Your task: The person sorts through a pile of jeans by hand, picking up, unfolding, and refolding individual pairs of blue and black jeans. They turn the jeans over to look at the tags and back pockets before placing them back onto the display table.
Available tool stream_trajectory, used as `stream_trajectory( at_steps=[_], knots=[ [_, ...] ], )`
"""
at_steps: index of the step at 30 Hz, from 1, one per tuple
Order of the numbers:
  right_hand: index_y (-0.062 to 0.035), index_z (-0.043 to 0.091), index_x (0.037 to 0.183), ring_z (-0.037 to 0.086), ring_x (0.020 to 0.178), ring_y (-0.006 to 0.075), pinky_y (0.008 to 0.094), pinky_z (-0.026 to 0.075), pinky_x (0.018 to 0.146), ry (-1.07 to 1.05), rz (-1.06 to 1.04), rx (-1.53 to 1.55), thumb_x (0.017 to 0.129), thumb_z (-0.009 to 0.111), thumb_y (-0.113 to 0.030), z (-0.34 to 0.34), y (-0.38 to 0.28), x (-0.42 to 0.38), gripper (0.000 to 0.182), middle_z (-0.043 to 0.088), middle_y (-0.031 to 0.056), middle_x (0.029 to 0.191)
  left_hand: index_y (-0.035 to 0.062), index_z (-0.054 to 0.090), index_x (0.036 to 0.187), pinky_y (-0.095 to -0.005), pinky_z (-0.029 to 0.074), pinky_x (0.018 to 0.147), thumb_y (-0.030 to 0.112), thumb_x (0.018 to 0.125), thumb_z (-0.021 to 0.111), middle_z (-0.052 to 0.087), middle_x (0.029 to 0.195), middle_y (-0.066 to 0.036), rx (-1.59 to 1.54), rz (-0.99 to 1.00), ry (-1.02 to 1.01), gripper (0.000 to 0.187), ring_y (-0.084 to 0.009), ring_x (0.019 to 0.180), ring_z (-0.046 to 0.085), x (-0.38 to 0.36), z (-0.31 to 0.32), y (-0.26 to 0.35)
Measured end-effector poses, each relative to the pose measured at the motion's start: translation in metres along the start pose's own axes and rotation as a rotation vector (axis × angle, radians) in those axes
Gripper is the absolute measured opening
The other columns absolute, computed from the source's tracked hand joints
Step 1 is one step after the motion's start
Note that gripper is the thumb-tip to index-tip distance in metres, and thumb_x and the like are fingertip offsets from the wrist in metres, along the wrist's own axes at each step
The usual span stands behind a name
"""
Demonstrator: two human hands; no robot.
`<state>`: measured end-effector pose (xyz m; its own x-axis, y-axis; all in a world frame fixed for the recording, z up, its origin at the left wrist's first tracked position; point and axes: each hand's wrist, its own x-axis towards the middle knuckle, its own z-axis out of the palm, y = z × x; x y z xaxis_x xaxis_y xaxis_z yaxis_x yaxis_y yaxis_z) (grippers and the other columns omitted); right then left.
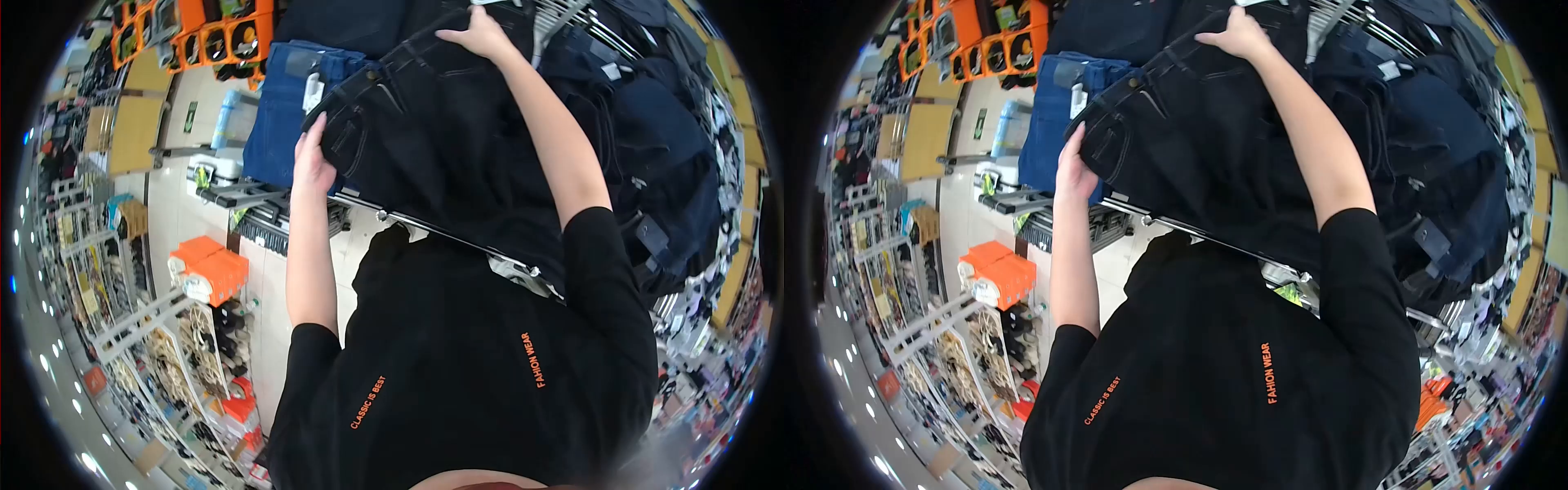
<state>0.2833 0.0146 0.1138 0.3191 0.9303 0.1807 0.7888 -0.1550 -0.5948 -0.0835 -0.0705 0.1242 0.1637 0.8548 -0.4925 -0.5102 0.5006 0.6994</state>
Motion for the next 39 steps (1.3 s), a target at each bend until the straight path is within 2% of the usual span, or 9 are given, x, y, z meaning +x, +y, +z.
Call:
stream_trajectory(
  at_steps=[1, 7, 13, 21, 25, 28, 33, 36, 39],
  knots=[
    [0.0147, 0.056, 0.118, 0.059, 0.119, 0.0387, 0.0404, 0.047, 0.101, -0.207, 0.18, 0.027, 0.064, 0.083, -0.058, -0.001, 0.01, -0.001, 0.094, 0.061, 0.0315, 0.122, -0.001, 0.061, 0.118, -0.0389, 0.054, 0.09, 0.019, 0.094, 0.063, 0.069, 0.112, -0.013, -0.075, -0.057, -0.058, 0.032, -0.0264, 0.101, 0.068, 0.001, -0.002, -0.002],
    [-0.004, 0.068, 0.108, 0.064, 0.103, 0.0403, 0.0476, 0.052, 0.092, 0.028, -0.11, 0.202, 0.087, 0.065, -0.033, -0.006, -0.018, -0.039, 0.036, 0.068, 0.0227, 0.108, -0.0043, 0.06, 0.125, -0.0303, 0.05, 0.087, 0.025, 0.099, 0.056, 0.068, 0.113, -0.01, 0.644, 0.116, -0.038, 0.04, -0.016, 0.099, 0.065, -0.002, 0.007, -0.013],
    [-0.0005, 0.065, 0.078, 0.067, 0.08, 0.0391, 0.0468, 0.055, 0.073, 0.138, -0.277, 0.147, 0.084, 0.061, -0.022, -0.063, -0.167, -0.146, 0.023, 0.067, 0.0187, 0.082, -0.0039, 0.056, 0.124, -0.0329, 0.053, 0.088, 0.034, 0.104, 0.049, 0.065, 0.119, -0.013, 0.302, 0.243, -0.037, 0.044, -0.0196, 0.105, 0.064, -0.056, 0.067, 0.004],
    [0.0204, 0.049, 0.123, 0.057, 0.087, 0.0344, 0.0404, 0.048, 0.079, 0.06, -0.418, 0.306, 0.079, 0.057, -0.016, -0.016, -0.212, -0.246, 0.058, 0.057, 0.0232, 0.096, 0.0082, 0.034, 0.15, -0.0414, 0.04, 0.109, 0.058, 0.102, 0.029, 0.051, 0.14, -0.014, 0.119, 0.053, -0.425, 0.069, -0.0283, 0.128, 0.051, -0.095, 0.033, 0.001],
    [0.0072, 0.061, 0.112, 0.056, 0.095, 0.0335, 0.0431, 0.046, 0.084, -0.133, -0.532, 0.289, 0.073, 0.066, -0.016, 0.009, -0.199, -0.26, 0.046, 0.058, 0.0183, 0.101, 0.0048, 0.054, 0.131, -0.0377, 0.049, 0.1, 0.041, 0.104, 0.042, 0.063, 0.124, -0.013, 0.014, -0.156, -0.384, 0.047, -0.0256, 0.114, 0.061, -0.058, -0.001, -0.001],
    [-0.0023, 0.06, 0.122, 0.056, 0.106, 0.0353, 0.0481, 0.043, 0.093, 0.129, -0.633, 0.18, 0.073, 0.07, -0.02, 0.0, -0.193, -0.279, 0.052, 0.057, 0.0175, 0.112, 0.0031, 0.052, 0.133, -0.0426, 0.047, 0.103, 0.045, 0.104, 0.041, 0.06, 0.129, -0.013, 0.061, -0.1, -0.311, 0.052, -0.028, 0.117, 0.059, -0.06, 0.008, 0.014],
    [-0.0147, 0.055, 0.134, 0.051, 0.121, 0.0372, 0.0521, 0.037, 0.104, 0.096, -0.18, -0.064, 0.074, 0.077, -0.037, -0.041, -0.163, -0.327, 0.068, 0.052, 0.0213, 0.13, 0.0057, 0.044, 0.144, -0.0514, 0.032, 0.115, 0.049, 0.103, 0.038, 0.048, 0.147, -0.013, -0.084, 0.037, -0.339, 0.06, -0.0326, 0.135, 0.044, -0.09, 0.011, 0.079],
    [-0.0173, 0.07, 0.114, 0.052, 0.118, 0.0384, 0.0514, 0.041, 0.1, 0.119, 0.061, -0.343, 0.082, 0.07, -0.043, -0.044, -0.099, -0.35, 0.041, 0.053, 0.0235, 0.128, 0.0063, 0.042, 0.146, -0.0553, 0.028, 0.116, 0.051, 0.102, 0.041, 0.044, 0.15, -0.011, -0.273, 0.099, -0.566, 0.063, -0.0343, 0.14, 0.038, -0.076, -0.02, 0.112],
    [-0.0152, 0.076, 0.098, 0.05, 0.118, 0.0371, 0.0492, 0.047, 0.092, 0.287, 0.453, -0.589, 0.083, 0.068, -0.044, -0.035, -0.04, -0.375, 0.033, 0.053, 0.0227, 0.125, 0.0057, 0.043, 0.146, -0.0541, 0.028, 0.116, 0.049, 0.101, 0.044, 0.044, 0.15, -0.012, -0.282, 0.14, -0.276, 0.062, -0.0334, 0.14, 0.038, -0.052, -0.024, 0.135]
  ],
)
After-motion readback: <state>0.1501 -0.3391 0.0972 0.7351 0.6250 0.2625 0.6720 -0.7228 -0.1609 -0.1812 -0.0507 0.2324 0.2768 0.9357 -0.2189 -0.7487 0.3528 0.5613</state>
